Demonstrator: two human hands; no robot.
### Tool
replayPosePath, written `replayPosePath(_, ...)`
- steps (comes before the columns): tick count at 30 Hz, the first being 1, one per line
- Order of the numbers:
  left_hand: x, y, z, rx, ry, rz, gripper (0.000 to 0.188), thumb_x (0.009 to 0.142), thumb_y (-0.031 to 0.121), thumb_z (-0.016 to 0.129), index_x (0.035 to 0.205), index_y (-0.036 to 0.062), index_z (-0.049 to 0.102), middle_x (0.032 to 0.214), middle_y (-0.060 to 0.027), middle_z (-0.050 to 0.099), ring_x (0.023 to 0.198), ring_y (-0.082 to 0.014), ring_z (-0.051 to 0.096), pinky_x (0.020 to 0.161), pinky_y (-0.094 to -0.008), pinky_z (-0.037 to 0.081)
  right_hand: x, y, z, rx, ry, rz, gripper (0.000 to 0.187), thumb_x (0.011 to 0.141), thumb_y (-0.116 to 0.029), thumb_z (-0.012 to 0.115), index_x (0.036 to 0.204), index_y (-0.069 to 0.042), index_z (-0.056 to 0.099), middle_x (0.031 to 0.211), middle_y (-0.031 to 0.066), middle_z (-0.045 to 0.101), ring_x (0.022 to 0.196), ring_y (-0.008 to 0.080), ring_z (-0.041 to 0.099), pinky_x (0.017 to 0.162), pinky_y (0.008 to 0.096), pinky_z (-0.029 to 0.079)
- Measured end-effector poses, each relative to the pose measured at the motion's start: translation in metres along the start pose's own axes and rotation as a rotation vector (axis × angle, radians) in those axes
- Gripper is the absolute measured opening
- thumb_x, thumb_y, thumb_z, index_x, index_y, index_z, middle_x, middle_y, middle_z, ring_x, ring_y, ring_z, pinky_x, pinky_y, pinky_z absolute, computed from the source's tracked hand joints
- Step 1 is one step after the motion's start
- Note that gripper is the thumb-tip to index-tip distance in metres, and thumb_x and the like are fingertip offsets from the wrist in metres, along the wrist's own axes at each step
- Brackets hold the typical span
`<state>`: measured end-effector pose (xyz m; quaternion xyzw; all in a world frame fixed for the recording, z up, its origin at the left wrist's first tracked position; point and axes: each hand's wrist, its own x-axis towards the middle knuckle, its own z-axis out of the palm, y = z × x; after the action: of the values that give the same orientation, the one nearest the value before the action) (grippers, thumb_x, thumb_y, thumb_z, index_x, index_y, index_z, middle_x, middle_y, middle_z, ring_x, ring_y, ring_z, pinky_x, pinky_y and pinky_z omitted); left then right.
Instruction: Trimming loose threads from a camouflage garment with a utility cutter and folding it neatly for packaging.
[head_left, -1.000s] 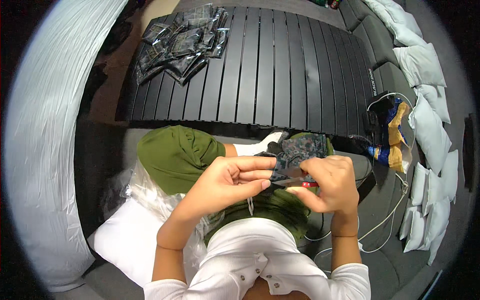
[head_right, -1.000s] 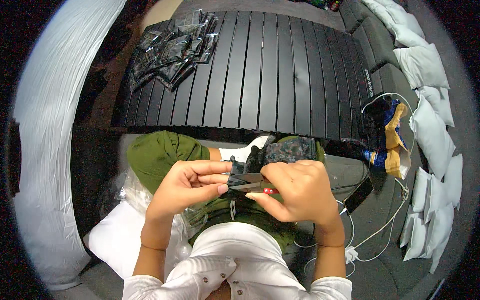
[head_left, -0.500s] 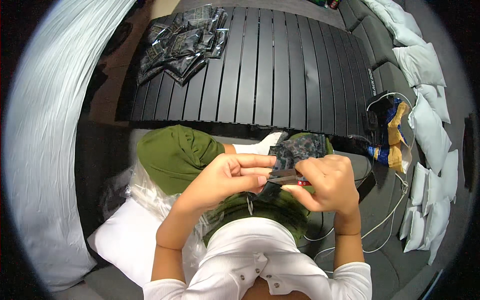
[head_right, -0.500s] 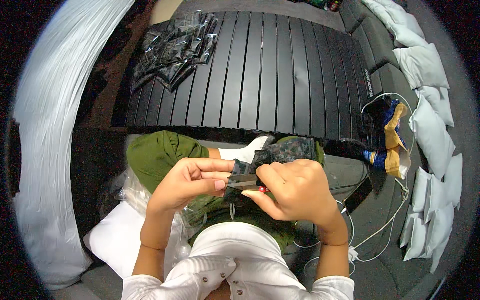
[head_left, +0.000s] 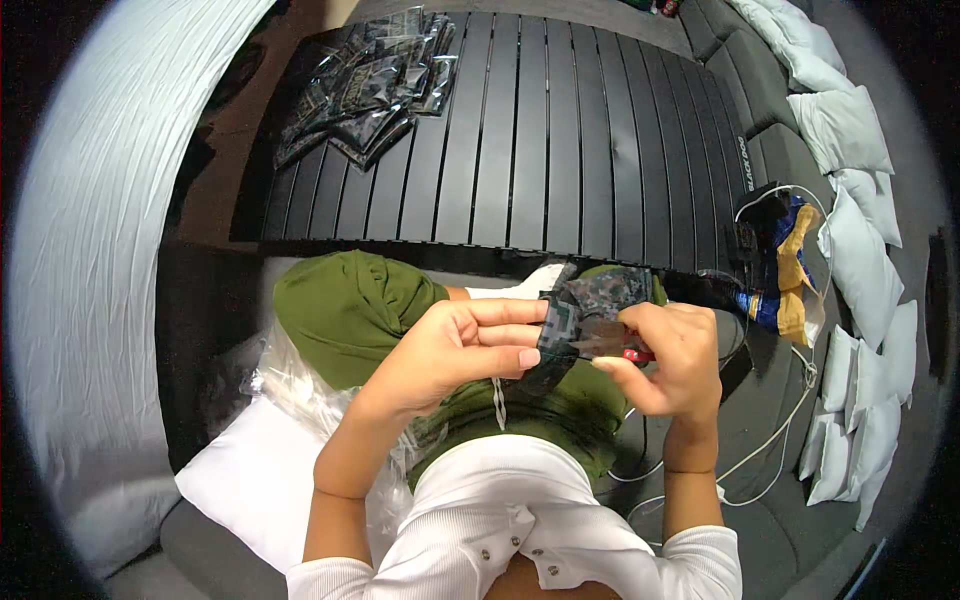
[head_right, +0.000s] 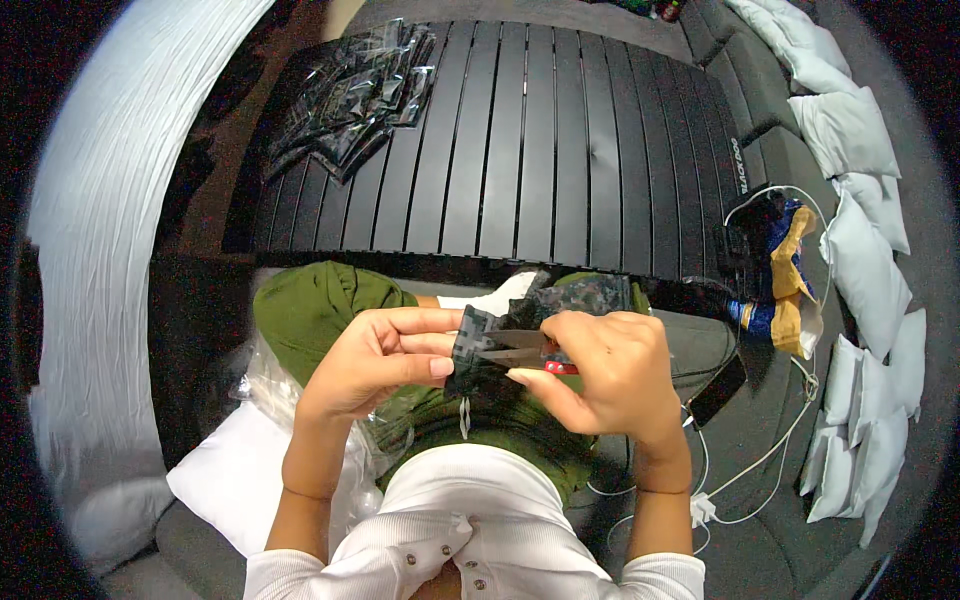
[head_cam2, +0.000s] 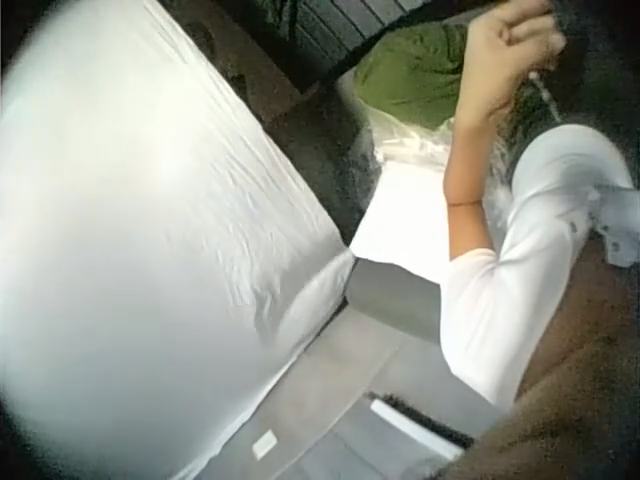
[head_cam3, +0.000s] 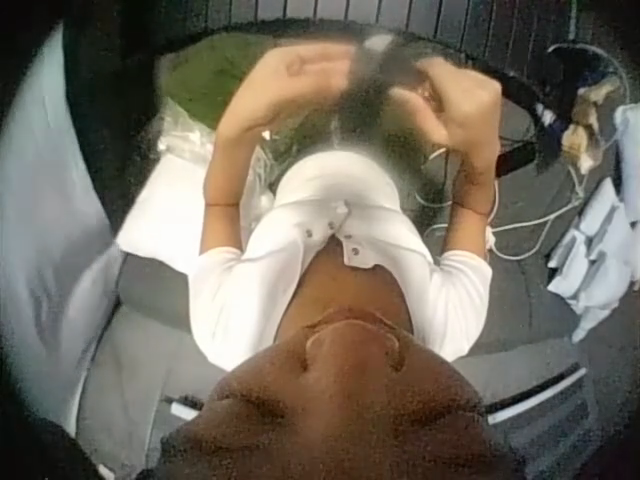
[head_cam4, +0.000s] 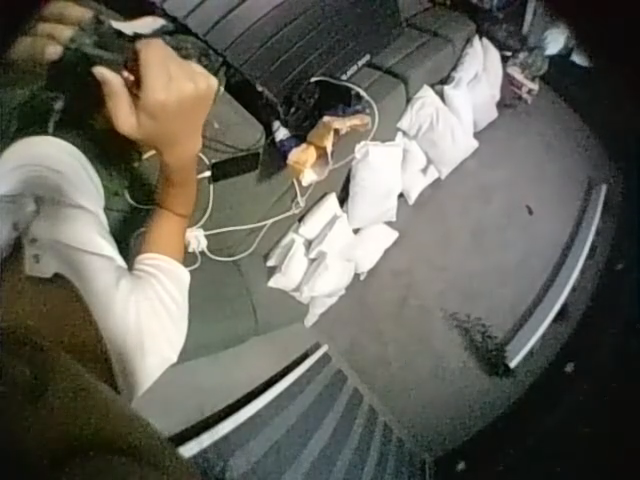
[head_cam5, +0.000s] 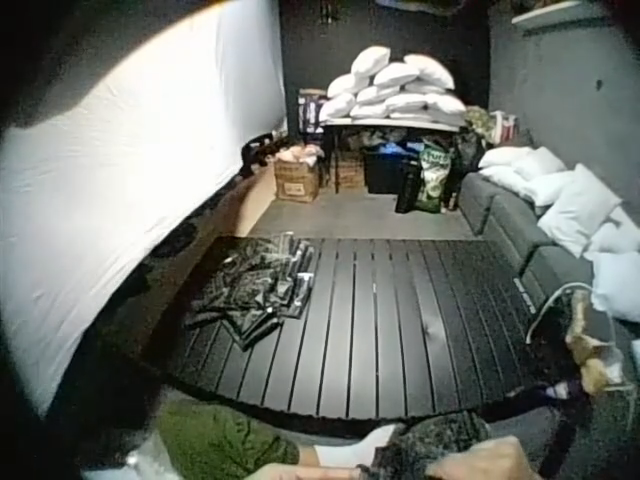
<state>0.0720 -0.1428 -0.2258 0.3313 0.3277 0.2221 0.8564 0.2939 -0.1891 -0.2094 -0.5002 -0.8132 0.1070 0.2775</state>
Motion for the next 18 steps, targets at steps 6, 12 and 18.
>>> replayPosePath(6, 0.0007, -0.0018, -0.0017, 0.014, -0.013, 0.013, 0.041, 0.077, -0.004, 0.058, 0.116, -0.0079, 0.046, 0.099, -0.0122, 0.061, 0.089, -0.0118, 0.058, 0.078, -0.0230, 0.046, -0.0065, -0.0024, 0.0057, -0.016, 0.008, -0.003, 0.034, 0.061, -0.033, 0.069, 0.070, -0.005, 0.054, 0.053, 0.0046, 0.049, 0.043, 0.0215, 0.048, 0.043, 0.0293, 0.034)
replayPosePath(12, -0.0009, -0.0001, 0.0018, -0.004, 0.015, 0.002, 0.044, 0.073, -0.005, 0.059, 0.115, -0.0100, 0.046, 0.100, -0.0170, 0.060, 0.091, -0.0164, 0.060, 0.080, -0.0253, 0.047, -0.0052, -0.0057, 0.0099, -0.023, 0.025, -0.005, 0.033, 0.061, -0.032, 0.070, 0.069, -0.005, 0.054, 0.053, 0.0050, 0.050, 0.043, 0.0223, 0.048, 0.043, 0.0293, 0.035)
replayPosePath(18, -0.0022, -0.0024, -0.0001, -0.002, 0.031, 0.011, 0.043, 0.074, -0.005, 0.059, 0.114, -0.0098, 0.046, 0.100, -0.0164, 0.060, 0.090, -0.0159, 0.060, 0.079, -0.0252, 0.047, -0.0025, -0.0065, 0.0097, -0.036, -0.018, -0.060, 0.027, 0.067, -0.029, 0.068, 0.069, -0.007, 0.053, 0.053, 0.0023, 0.048, 0.043, 0.0179, 0.049, 0.041, 0.0288, 0.036)
